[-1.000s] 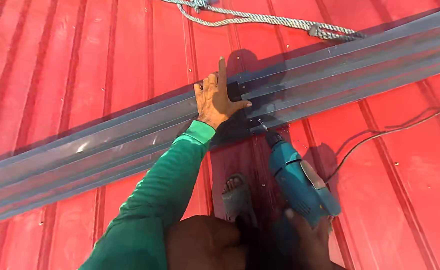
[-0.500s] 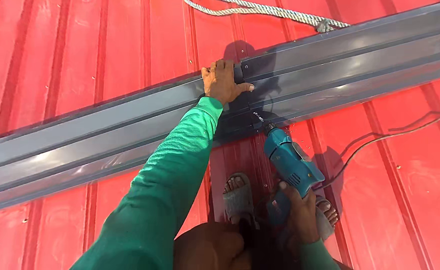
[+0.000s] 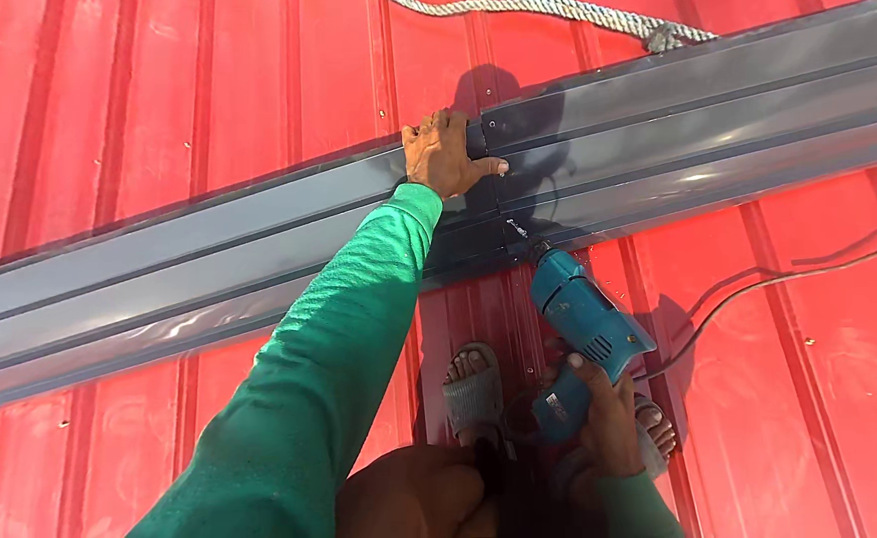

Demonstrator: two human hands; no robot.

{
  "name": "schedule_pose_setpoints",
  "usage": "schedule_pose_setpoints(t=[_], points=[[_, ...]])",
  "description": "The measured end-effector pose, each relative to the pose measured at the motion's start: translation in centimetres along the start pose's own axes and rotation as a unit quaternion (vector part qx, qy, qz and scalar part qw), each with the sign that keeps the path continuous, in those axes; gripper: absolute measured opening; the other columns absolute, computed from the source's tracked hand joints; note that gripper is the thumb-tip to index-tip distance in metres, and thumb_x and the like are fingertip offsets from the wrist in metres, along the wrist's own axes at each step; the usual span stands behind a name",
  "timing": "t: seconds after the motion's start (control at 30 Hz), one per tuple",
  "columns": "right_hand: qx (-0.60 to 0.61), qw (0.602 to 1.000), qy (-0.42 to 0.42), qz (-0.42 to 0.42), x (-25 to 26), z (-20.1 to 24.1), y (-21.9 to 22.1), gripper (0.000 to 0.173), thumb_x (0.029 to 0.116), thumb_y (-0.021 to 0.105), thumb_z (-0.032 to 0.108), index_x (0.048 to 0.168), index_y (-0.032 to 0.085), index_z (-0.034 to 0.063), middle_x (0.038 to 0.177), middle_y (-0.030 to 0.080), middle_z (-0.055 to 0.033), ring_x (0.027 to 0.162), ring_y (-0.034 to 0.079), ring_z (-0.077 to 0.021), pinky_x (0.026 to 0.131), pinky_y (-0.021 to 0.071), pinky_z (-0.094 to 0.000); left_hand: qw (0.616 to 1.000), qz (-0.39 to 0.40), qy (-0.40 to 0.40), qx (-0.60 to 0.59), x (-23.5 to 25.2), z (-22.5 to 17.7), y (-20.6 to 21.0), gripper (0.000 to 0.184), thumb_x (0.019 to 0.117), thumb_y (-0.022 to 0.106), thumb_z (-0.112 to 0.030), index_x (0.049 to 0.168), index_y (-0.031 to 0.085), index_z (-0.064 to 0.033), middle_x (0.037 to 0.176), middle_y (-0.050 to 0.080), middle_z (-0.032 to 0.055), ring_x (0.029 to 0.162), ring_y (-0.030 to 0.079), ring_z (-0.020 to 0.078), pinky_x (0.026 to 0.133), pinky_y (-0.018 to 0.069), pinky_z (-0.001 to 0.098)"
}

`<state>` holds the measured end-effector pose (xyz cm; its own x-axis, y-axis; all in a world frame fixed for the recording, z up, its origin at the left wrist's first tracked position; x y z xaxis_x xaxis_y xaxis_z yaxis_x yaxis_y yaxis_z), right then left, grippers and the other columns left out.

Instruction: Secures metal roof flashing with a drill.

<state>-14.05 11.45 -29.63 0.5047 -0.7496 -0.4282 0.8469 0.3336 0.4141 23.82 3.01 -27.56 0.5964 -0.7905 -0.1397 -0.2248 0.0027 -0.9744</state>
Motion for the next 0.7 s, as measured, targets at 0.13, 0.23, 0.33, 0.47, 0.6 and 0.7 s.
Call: schedule_pose_setpoints(t=[0.13,0.23,0.33,0.47,0.6,0.7], points=[[0.005,1.000,0.012,-0.003,0.2,0.0,-0.3,0.054,0.0941,0.070,0.029,0.125,0.050,-0.0105,0.104,0.071,-0.0260,0.073,0.073,-0.0291,0.067,0.0639,-0.0409,1.000,0.005,-0.002,-0.015,0.1,0.1,-0.1,0.101,0.0741,0.066,-0.083,0.143,0.054,-0.0109,0.138,0.059,0.0206,0.131,0.053,0.0392,0.108,0.0344,0.0666],[0.017,1.000,0.019,-0.003,0.2,-0.2,-0.4,0.056,0.0929,0.071,0.030,0.125,0.050,-0.0104,0.104,0.071,-0.0265,0.073,0.073,-0.0294,0.067,0.0639,-0.0415,1.000,0.004,0.002,-0.016,0.2,0.2,0.0,0.101,0.0742,0.065,-0.084,0.144,0.054,-0.0112,0.137,0.059,0.0208,0.130,0.053,0.0394,0.107,0.0347,0.0662],[0.033,0.999,0.019,0.000,0.1,-0.4,-0.4,0.058,0.0921,0.073,0.032,0.125,0.050,-0.0094,0.105,0.071,-0.0270,0.073,0.073,-0.0295,0.067,0.0640,-0.0412,1.000,0.007,0.001,-0.012,0.3,0.2,0.1,0.103,0.0735,0.064,-0.086,0.144,0.054,-0.0119,0.136,0.060,0.0194,0.129,0.054,0.0377,0.107,0.0353,0.0645],[0.047,0.999,0.027,0.000,0.2,-0.4,-0.4,0.057,0.0929,0.072,0.032,0.126,0.050,-0.0096,0.106,0.070,-0.0286,0.073,0.072,-0.0300,0.067,0.0638,-0.0411,1.000,0.010,-0.001,-0.007,0.6,0.6,0.5,0.103,0.0726,0.063,-0.087,0.143,0.054,-0.0123,0.135,0.060,0.0184,0.128,0.054,0.0372,0.106,0.0354,0.0645],[0.064,0.997,0.030,0.001,0.5,-0.5,-0.5,0.058,0.0928,0.072,0.032,0.126,0.049,-0.0095,0.107,0.070,-0.0291,0.072,0.072,-0.0296,0.067,0.0637,-0.0408,1.000,0.018,-0.006,-0.008,0.9,0.4,0.4,0.103,0.0736,0.063,-0.086,0.145,0.052,-0.0129,0.137,0.059,0.0193,0.130,0.053,0.0377,0.106,0.0351,0.0648],[0.074,0.997,0.039,-0.001,0.7,-0.6,-0.5,0.059,0.0927,0.072,0.032,0.127,0.048,-0.0094,0.108,0.069,-0.0292,0.072,0.072,-0.0293,0.067,0.0638,-0.0408,1.000,0.024,-0.003,-0.003,1.1,0.6,0.7,0.105,0.0743,0.061,-0.087,0.146,0.051,-0.0118,0.138,0.058,0.0199,0.131,0.053,0.0381,0.107,0.0346,0.0651]])
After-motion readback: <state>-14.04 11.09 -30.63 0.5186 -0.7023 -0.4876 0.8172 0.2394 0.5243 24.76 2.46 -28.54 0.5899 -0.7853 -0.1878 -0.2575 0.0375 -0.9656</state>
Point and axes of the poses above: each hand's wrist, its own x-axis towards the middle knuckle, its own y-axis out of the palm, z = x × y, the point moved 1 cm from there along x, towards the middle knuckle
